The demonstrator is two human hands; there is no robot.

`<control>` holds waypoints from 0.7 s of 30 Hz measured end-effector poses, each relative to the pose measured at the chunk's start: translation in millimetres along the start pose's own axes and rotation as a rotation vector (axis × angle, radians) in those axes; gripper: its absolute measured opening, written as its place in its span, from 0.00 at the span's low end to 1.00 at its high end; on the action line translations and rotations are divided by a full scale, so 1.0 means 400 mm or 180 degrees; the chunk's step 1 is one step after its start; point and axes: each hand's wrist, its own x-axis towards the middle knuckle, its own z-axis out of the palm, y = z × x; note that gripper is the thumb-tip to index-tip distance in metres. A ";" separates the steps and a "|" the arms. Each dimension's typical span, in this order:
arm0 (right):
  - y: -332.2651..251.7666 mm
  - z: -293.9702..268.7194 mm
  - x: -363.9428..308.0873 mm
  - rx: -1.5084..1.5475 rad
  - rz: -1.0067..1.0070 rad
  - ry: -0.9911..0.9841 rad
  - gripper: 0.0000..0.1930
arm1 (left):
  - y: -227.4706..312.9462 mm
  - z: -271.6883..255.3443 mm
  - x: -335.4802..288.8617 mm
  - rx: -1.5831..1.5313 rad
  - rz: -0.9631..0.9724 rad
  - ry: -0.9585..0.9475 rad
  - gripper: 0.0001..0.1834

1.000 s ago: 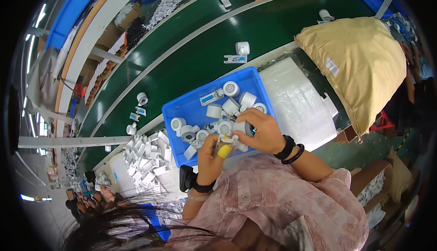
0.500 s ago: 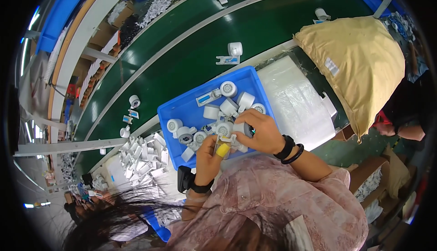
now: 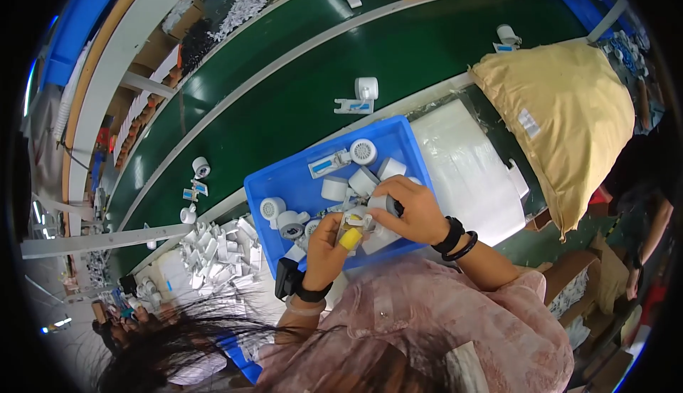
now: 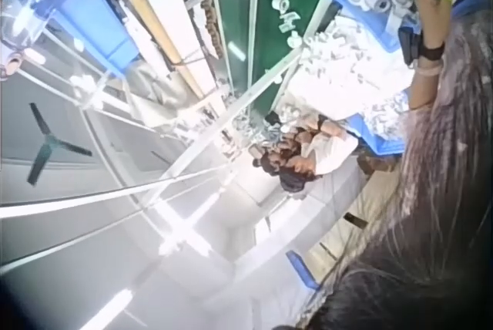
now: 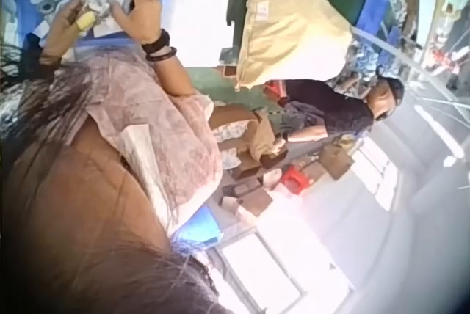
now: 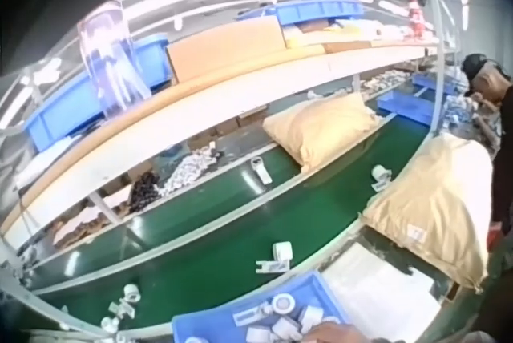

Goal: The person assembles small fans by picking up a motor and a white plastic housing, fitting them together, and placing the unit onto a green conveyor belt.

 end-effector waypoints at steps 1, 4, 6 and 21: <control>0.008 0.000 0.010 0.0104 0.0125 -0.0137 0.13 | 0.004 -0.014 0.017 -0.0006 0.0030 0.0003 0.13; 0.049 0.001 0.074 0.0215 0.0449 -0.0362 0.11 | 0.024 -0.082 0.081 0.0017 0.0350 0.0318 0.11; 0.108 -0.003 0.144 -0.0013 0.0623 -0.0384 0.11 | 0.057 -0.164 0.129 0.0432 0.0439 0.0557 0.10; 0.486 0.187 0.501 -0.2677 -0.1706 -0.1541 0.06 | -0.010 -0.609 0.442 0.3693 0.1126 0.2413 0.25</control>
